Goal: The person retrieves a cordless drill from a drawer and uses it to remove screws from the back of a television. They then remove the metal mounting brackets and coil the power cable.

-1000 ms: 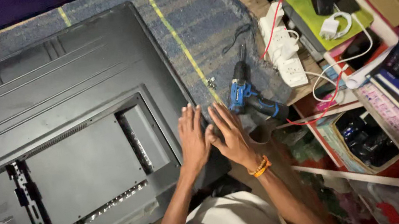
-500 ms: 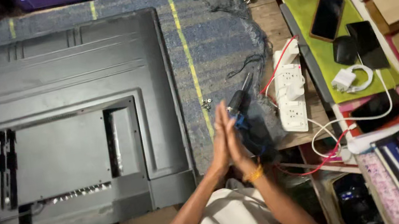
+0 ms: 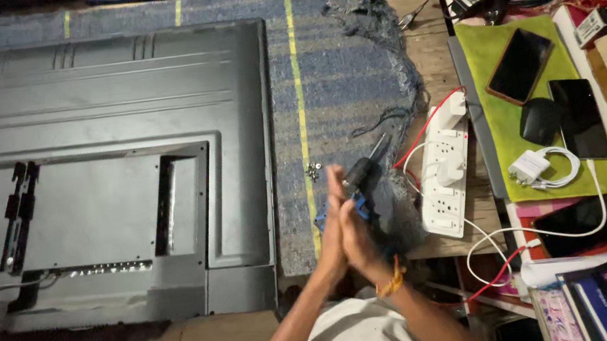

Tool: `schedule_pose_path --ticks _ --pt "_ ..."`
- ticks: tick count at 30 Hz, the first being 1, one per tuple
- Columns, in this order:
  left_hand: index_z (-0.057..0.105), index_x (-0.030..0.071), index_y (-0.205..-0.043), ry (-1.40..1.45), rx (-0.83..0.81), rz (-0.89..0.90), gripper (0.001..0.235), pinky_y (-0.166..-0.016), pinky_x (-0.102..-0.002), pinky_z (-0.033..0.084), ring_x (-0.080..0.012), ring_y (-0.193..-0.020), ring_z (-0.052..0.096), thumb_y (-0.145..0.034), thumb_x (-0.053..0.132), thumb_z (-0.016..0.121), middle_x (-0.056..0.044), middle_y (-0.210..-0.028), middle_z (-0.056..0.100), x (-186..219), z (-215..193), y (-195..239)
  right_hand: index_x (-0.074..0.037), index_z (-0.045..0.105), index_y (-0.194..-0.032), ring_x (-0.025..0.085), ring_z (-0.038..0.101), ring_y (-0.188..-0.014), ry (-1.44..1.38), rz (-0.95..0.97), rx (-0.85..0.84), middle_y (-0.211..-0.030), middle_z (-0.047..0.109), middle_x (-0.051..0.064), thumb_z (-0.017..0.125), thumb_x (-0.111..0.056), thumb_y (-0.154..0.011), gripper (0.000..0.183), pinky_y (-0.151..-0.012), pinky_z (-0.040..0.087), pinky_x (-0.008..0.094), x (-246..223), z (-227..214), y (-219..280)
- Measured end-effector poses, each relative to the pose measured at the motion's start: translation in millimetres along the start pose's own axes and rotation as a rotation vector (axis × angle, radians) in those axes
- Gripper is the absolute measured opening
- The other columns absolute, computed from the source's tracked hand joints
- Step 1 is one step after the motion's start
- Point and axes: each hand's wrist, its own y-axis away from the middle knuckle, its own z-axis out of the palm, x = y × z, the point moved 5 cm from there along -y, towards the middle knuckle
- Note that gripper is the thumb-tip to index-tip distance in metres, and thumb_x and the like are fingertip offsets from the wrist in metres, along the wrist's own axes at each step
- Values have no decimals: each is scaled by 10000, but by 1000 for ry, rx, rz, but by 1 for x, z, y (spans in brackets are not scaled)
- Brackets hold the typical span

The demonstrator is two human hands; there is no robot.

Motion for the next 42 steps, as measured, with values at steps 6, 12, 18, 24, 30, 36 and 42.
schedule_pose_path --ticks 6,12,18,24,30,36,42 --pt "200 61 -1647 -81 -105 172 857 -1279 -413 136 -315 -1595 192 -1049 669 288 -161 -1716 236 -8 6 21 -32 506 -1466 266 529 -1354 -338 -69 -118 -1492 518 169 325 -614 -1051 738 -1017 551 406 3 -15 -20" --pt "-54 13 -1644 -283 -252 243 993 -1283 -401 113 -337 -1610 36 -1030 685 343 -222 -1730 18 -48 -24 22 -54 585 -881 133 536 -721 -387 89 -146 -782 563 20 393 -626 -1092 640 -664 459 288 49 3 5" --pt "-326 -53 -1523 -347 -722 -6 1281 -1253 -409 178 -381 -1571 -1 -942 686 544 -345 -1661 -123 -104 -41 53 -71 490 -731 88 489 -644 -605 112 -506 -707 501 -1 532 -517 -1053 552 -593 445 259 81 11 25" --pt "102 -218 -1536 -556 -681 -237 1085 -1119 -552 319 -583 -1378 276 -979 503 691 -537 -1513 252 -103 -26 58 -9 578 -794 130 607 -744 -432 151 -601 -770 614 37 582 -395 -1054 466 -710 518 290 66 -12 35" --pt "409 -14 -1499 -674 -370 300 671 -1059 -456 478 -410 -1316 558 -950 225 710 -250 -1462 538 -29 -32 54 5 596 -1296 251 663 -947 199 -4 -386 -1172 642 140 645 -256 -960 428 -786 546 385 15 -41 28" --pt "648 44 -1260 -665 39 -3 360 -750 -378 576 -269 -965 740 -952 227 686 -133 -1190 720 -38 -67 56 -75 716 -1119 253 736 -897 387 129 -108 -1026 736 107 695 -200 -940 219 -769 587 375 44 -56 5" --pt "705 32 -1167 -636 147 64 278 -713 -346 575 -234 -883 745 -963 218 680 -120 -1084 762 -53 -79 67 -36 726 -965 389 662 -865 645 -238 -33 -903 724 149 762 -90 -871 114 -796 528 468 103 -38 -64"
